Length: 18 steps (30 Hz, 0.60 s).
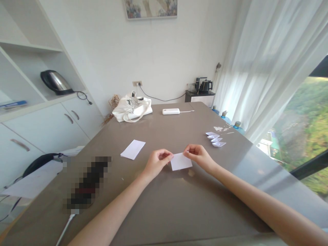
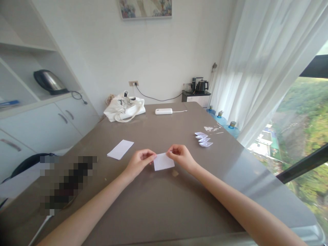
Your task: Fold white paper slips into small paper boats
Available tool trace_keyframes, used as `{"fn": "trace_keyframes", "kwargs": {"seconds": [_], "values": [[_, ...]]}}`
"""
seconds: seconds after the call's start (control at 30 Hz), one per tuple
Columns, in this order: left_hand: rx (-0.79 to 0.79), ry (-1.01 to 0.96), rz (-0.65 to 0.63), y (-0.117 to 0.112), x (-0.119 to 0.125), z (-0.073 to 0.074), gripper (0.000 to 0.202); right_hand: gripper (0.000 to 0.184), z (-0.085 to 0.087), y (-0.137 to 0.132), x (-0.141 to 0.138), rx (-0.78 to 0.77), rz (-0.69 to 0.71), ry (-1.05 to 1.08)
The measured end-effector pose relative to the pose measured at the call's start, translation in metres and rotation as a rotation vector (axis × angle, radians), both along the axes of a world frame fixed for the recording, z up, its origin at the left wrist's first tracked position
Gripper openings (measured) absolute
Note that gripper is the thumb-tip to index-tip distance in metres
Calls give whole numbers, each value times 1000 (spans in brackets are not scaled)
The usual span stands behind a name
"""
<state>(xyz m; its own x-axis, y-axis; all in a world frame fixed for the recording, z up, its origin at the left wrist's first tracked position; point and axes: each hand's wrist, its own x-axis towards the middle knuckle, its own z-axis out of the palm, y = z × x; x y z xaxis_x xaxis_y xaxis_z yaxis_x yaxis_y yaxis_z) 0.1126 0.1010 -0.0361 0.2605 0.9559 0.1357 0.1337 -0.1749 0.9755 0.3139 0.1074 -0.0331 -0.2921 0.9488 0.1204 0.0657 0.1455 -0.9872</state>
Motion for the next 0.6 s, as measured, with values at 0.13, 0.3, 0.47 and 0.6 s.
{"fn": "trace_keyframes", "kwargs": {"seconds": [0.13, 0.3, 0.47, 0.6], "values": [[-8, -25, 58, 1, -1, -1, 21, 28, -2, -1, -3, -63, 29, 47], [-59, -120, 46, 3, -3, -2, 25, 35, -5, 0, -6, -180, 78, 65], [-26, -200, -93, 1, -5, 0, 32, 31, -7, 3, 0, -273, 108, 227], [182, -64, -187, -2, -6, 5, 22, 30, -8, 1, 3, -379, 247, 251]]}}
